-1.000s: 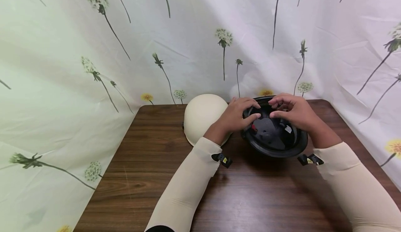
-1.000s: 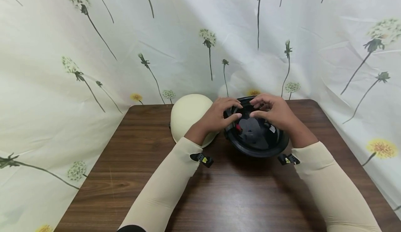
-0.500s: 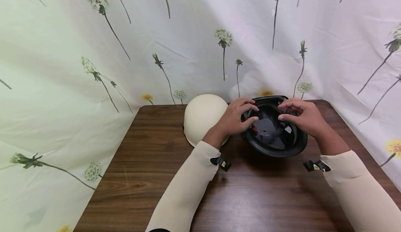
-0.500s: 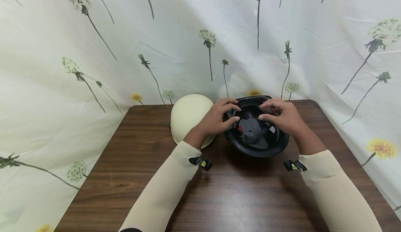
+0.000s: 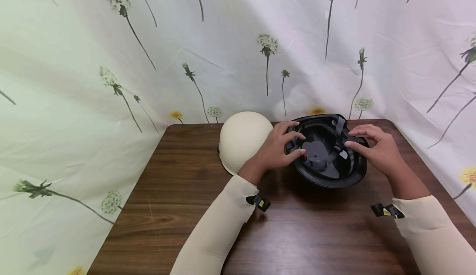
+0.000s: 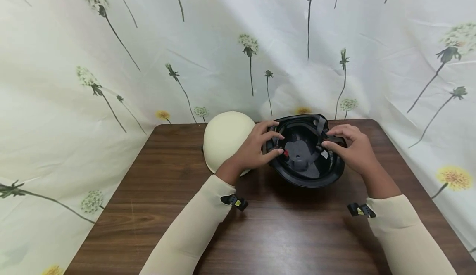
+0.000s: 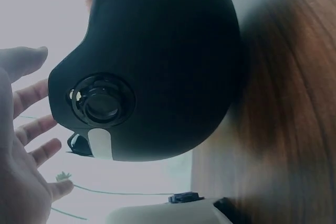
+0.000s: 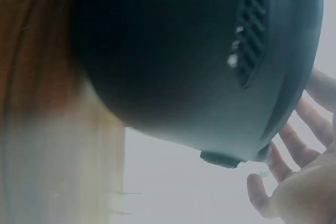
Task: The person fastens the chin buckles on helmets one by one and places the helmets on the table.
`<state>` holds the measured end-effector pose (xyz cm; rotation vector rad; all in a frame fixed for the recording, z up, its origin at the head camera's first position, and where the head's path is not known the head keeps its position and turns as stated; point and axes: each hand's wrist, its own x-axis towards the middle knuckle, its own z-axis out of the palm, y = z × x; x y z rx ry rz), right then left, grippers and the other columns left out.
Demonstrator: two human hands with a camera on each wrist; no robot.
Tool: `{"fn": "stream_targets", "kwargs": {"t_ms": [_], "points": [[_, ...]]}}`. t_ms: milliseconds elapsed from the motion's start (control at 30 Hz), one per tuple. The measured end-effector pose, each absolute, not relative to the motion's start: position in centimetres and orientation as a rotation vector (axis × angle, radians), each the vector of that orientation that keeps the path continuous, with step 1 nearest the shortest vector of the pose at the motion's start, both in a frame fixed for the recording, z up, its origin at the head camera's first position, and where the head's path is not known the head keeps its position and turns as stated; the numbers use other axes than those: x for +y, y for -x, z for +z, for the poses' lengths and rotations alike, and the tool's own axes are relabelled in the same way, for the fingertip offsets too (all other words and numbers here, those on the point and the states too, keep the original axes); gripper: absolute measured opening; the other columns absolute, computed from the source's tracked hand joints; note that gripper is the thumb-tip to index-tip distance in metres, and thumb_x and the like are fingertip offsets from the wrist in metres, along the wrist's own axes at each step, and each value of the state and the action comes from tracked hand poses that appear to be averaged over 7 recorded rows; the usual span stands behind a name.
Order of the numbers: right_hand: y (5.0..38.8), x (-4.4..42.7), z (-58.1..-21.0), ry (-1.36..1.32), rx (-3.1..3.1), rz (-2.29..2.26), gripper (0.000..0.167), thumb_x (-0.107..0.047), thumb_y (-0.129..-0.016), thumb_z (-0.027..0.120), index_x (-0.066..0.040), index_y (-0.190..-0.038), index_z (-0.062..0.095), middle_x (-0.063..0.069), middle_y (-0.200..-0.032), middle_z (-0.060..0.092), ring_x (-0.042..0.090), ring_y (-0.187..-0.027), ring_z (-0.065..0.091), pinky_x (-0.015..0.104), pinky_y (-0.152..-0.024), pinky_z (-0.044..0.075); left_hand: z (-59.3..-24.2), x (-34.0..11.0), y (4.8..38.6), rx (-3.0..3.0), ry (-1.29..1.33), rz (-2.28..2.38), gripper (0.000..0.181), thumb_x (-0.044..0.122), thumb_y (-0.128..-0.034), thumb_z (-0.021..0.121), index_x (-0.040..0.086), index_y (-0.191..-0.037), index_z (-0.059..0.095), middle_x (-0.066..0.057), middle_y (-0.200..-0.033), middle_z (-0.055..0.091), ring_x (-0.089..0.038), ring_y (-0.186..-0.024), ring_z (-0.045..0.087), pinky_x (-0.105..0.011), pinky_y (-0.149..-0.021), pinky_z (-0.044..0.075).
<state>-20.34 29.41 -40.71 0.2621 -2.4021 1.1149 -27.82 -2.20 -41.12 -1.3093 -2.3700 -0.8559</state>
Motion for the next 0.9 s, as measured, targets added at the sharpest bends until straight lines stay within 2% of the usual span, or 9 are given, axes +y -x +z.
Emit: {"fn": "stream_targets", "kwargs": {"t_ms": [167, 233, 333, 400, 433, 533, 633, 767, 900], "points": [[19.6, 30.1, -41.7, -0.194, -2.418, 1.068, 0.037, -0.023, -0.094, 0.083, -0.004, -0.124, 0.074, 0.005, -0.133, 0.06, -0.008, -0.119, 0.043, 0.027, -0.095, 0.039, -41.9, -2.4, 27.4, -2.401, 1.3, -0.913, 0.039, 0.037, -0.0984, 0.074, 0.015, -0.13, 0.07, -0.013, -0.164, 0.037, -0.03, -0.155, 0.025, -0.054, -0.124, 0.027], [19.3, 30.2, -42.0, -0.176, -2.435, 1.069, 0.041, -0.025, -0.096, 0.081, -0.003, -0.129, 0.07, 0.011, -0.139, 0.057, 0.002, -0.123, 0.046, 0.035, -0.098, 0.041, -42.2, -2.5, 27.1, -2.422, 1.295, -0.945, 0.043, 0.037, -0.0983, 0.075, 0.013, -0.133, 0.068, -0.014, -0.166, 0.033, -0.03, -0.157, 0.021, -0.056, -0.124, 0.026], [19.0, 30.2, -42.3, -0.161, -2.465, 1.096, 0.049, -0.027, -0.098, 0.078, -0.002, -0.138, 0.064, 0.018, -0.148, 0.051, 0.025, -0.132, 0.047, 0.054, -0.099, 0.041, -42.6, -2.6, 26.8, -2.45, 1.286, -0.954, 0.048, 0.038, -0.0983, 0.075, 0.013, -0.138, 0.065, -0.015, -0.168, 0.027, -0.032, -0.158, 0.017, -0.059, -0.124, 0.025], [18.9, 30.2, -42.6, -0.152, -2.48, 1.117, 0.053, -0.028, -0.099, 0.076, -0.001, -0.142, 0.06, 0.022, -0.152, 0.046, 0.038, -0.134, 0.045, 0.057, -0.099, 0.04, -42.8, -2.7, 26.7, -2.465, 1.28, -0.952, 0.051, 0.039, -0.0981, 0.075, 0.014, -0.14, 0.063, -0.015, -0.169, 0.025, -0.032, -0.159, 0.015, -0.06, -0.124, 0.024], [18.8, 30.2, -42.8, -0.147, -2.482, 1.127, 0.055, -0.029, -0.1, 0.076, 0.0, -0.143, 0.059, 0.023, -0.153, 0.044, 0.042, -0.134, 0.044, 0.054, -0.099, 0.04, -43.0, -2.7, 26.6, -2.473, 1.277, -0.948, 0.052, 0.04, -0.098, 0.075, 0.014, -0.141, 0.062, -0.015, -0.17, 0.024, -0.032, -0.159, 0.014, -0.06, -0.124, 0.025], [18.7, 30.2, -43.3, -0.126, -2.485, 1.16, 0.059, -0.029, -0.1, 0.075, -0.001, -0.147, 0.056, 0.025, -0.156, 0.041, 0.041, -0.13, 0.047, 0.031, -0.095, 0.044, -43.4, -2.7, 26.5, -2.483, 1.27, -0.945, 0.055, 0.041, -0.0974, 0.075, 0.016, -0.143, 0.06, -0.014, -0.171, 0.022, -0.033, -0.16, 0.013, -0.061, -0.124, 0.024], [18.7, 30.3, -43.9, -0.108, -2.47, 1.233, 0.063, -0.027, -0.1, 0.076, 0.0, -0.151, 0.051, 0.024, -0.154, 0.04, 0.023, -0.12, 0.054, 0.01, -0.084, 0.044, -43.7, -2.7, 26.4, -2.471, 1.282, -0.941, 0.057, 0.041, -0.0969, 0.076, 0.016, -0.146, 0.059, -0.015, -0.172, 0.019, -0.036, -0.16, 0.011, -0.062, -0.124, 0.021], [18.6, 30.3, -44.4, -0.073, -2.45, 1.32, 0.069, -0.027, -0.1, 0.075, -0.002, -0.156, 0.044, 0.022, -0.148, 0.044, 0.004, -0.113, 0.051, 0.005, -0.08, 0.045, -44.2, -2.7, 26.3, -2.447, 1.312, -0.948, 0.062, 0.039, -0.0963, 0.077, 0.016, -0.15, 0.056, -0.015, -0.174, 0.015, -0.039, -0.161, 0.009, -0.065, -0.125, 0.017], [18.6, 30.2, -44.9, -0.053, -2.453, 1.382, 0.074, -0.03, -0.101, 0.073, -0.006, -0.16, 0.037, 0.022, -0.147, 0.045, 0.008, -0.114, 0.053, 0.007, -0.078, 0.049, -44.9, -2.7, 26.1, -2.445, 1.317, -0.958, 0.067, 0.039, -0.0971, 0.076, 0.016, -0.155, 0.051, -0.014, -0.175, 0.01, -0.038, -0.162, 0.007, -0.065, -0.124, 0.02]]}}
